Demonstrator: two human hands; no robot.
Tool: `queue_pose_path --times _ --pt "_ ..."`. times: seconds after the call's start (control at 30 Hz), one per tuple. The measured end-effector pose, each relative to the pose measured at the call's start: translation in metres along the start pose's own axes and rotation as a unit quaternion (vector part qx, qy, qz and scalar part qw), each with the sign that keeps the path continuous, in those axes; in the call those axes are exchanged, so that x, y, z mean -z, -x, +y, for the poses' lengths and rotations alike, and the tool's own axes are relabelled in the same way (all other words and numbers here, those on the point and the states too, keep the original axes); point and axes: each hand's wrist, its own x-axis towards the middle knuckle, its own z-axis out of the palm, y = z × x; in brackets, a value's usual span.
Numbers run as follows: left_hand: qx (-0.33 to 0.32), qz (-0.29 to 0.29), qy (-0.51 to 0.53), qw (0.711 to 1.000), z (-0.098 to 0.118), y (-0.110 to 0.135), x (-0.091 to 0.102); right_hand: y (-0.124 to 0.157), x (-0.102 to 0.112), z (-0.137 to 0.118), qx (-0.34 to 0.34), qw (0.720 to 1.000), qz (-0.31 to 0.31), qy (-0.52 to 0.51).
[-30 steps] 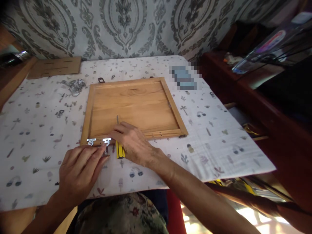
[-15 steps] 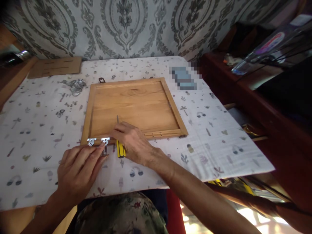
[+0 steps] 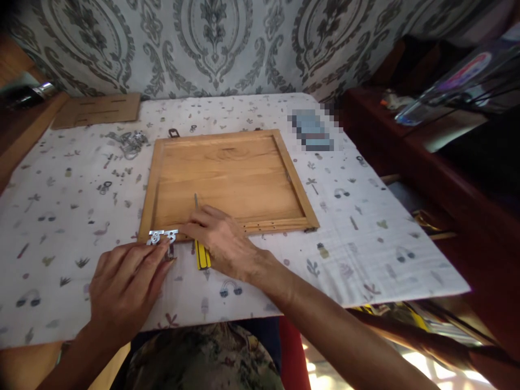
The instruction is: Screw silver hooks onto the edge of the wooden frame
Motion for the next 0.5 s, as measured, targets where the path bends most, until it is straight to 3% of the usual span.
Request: queue_pose_path --times 0.5 --pt "0.001 0.004 0.018 1.0 -0.0008 -0.0013 -0.0011 -0.0002 -0.0023 -0.0012 0.038 0.998 -0.002 0.054"
